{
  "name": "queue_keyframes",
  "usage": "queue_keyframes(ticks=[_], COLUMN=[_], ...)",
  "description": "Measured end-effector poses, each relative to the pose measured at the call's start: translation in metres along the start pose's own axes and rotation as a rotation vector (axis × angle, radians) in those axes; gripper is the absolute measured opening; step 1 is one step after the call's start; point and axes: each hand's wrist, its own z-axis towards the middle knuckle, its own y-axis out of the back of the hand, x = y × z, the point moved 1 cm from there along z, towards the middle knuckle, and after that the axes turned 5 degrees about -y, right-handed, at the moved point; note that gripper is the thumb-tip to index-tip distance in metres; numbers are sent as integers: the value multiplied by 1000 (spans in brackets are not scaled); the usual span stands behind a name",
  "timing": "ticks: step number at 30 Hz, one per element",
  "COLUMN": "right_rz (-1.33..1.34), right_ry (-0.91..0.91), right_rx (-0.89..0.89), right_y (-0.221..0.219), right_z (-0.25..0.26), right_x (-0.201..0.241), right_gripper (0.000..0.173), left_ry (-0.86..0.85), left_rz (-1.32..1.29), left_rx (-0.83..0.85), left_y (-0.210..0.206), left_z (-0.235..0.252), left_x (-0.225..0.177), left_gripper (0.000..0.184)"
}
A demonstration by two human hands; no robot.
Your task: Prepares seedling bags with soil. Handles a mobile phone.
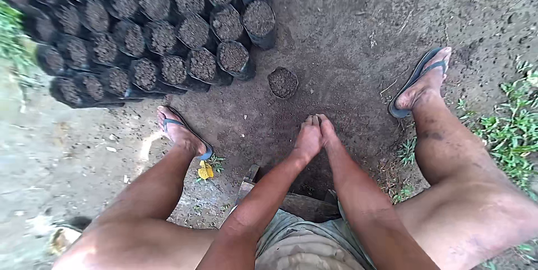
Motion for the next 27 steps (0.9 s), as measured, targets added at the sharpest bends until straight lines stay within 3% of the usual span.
queue_keyframes(ticks=[3, 5, 9, 12, 17, 20, 23, 27], right_rz=[318, 384, 299, 146, -62, -377, -788, -881], right_ry=[-51, -16, 108, 302, 546, 754, 953, 1013], right_rx=[253, 353, 514, 593, 456, 293, 238, 162], right_y=[-1, -11, -58, -98, -149, -161, -160, -118], right_z=[-27, -40, -90, -124, -124, -94, -83, -84], right_x=[-2, 5, 42, 74, 102, 101, 100, 112], right_gripper=[37, 38, 33, 37, 34, 37, 31, 35], left_ry=[-107, -177, -214, -139, -67, -128, -96, 96], left_rz=[101, 124, 188, 238, 230, 224, 201, 110], left_rx=[104, 118, 111, 164, 153, 143, 155, 135], left_y=[28, 63, 136, 157, 145, 131, 121, 102], left_z=[-45, -79, -156, -181, -166, -159, -151, -117], left_x=[-31, -36, -10, 22, 35, 32, 48, 96], left_gripper=[50, 42, 42, 45, 47, 50, 50, 46])
